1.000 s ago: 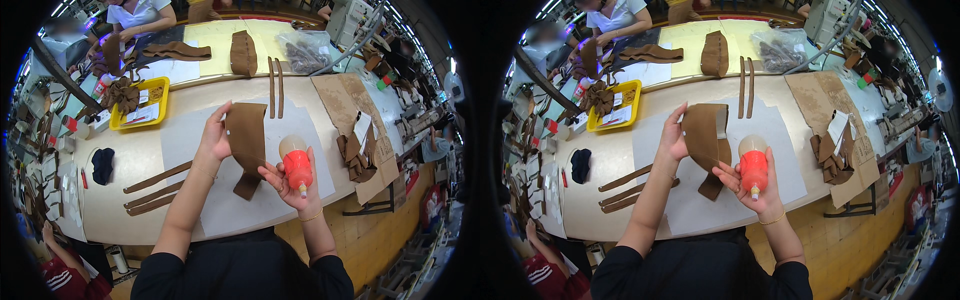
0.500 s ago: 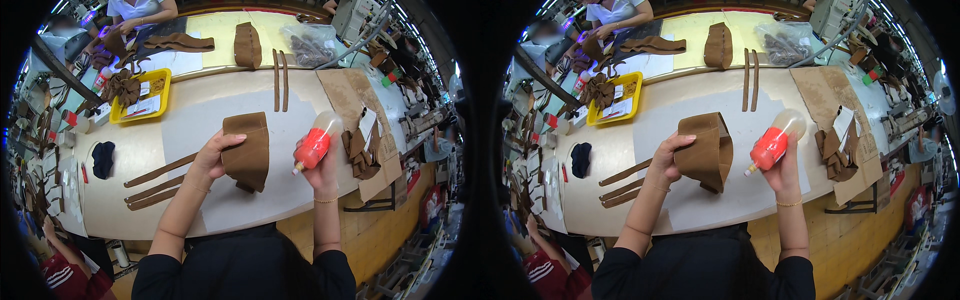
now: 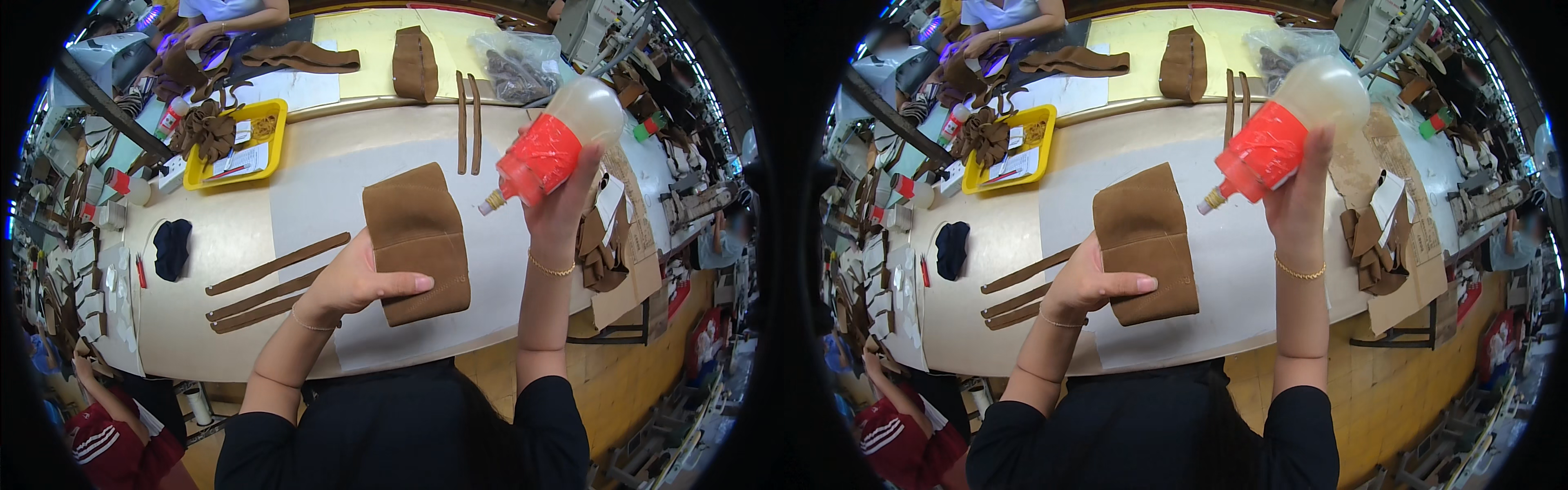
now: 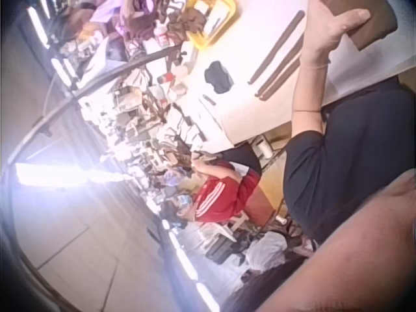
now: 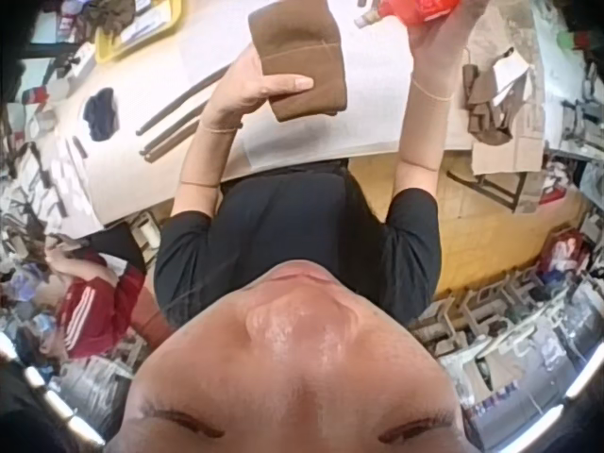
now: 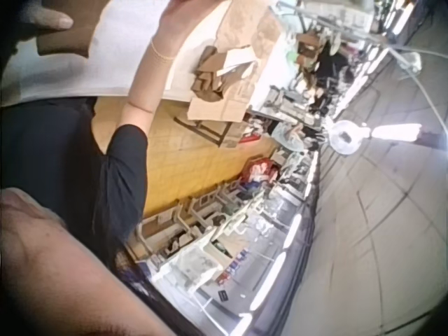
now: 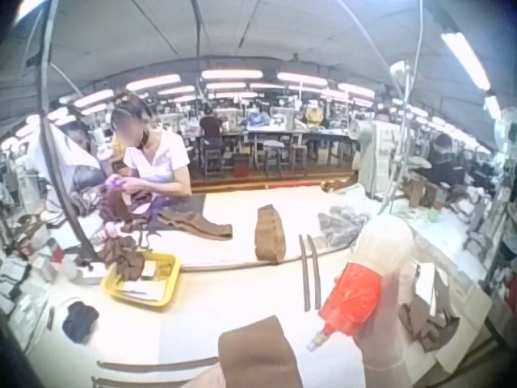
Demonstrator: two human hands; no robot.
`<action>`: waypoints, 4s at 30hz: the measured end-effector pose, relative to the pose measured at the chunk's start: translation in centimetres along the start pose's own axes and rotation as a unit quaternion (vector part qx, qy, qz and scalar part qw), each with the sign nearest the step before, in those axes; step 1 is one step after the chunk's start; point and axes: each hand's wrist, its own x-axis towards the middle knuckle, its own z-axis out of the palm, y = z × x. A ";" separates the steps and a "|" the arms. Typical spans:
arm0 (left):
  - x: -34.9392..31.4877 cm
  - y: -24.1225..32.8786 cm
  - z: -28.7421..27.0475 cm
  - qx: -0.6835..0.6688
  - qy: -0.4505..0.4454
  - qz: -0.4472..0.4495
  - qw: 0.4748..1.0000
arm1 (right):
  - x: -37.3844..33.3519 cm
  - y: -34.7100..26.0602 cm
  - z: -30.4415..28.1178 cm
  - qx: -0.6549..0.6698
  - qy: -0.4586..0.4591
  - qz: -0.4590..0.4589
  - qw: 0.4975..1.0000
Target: The person applies glue from a red-capped bottle to the edges of brown leather pouches and long leather strips on a white worktable. They handle the pouches and strips one at a time, applying adhesive along seams and edges, then set them down to dry.
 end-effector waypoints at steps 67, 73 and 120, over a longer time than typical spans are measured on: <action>-2.5 2.0 0.2 0.180 -0.029 0.002 0.983 | 4.5 1.7 5.4 -0.021 -0.176 0.002 0.984; -2.5 2.1 0.4 0.168 -0.042 -0.009 0.985 | 3.9 -0.1 7.8 -0.048 -0.208 0.011 0.977; -2.1 2.2 0.2 0.096 -0.031 -0.018 0.995 | 1.9 0.2 5.5 -0.103 -0.184 0.001 0.977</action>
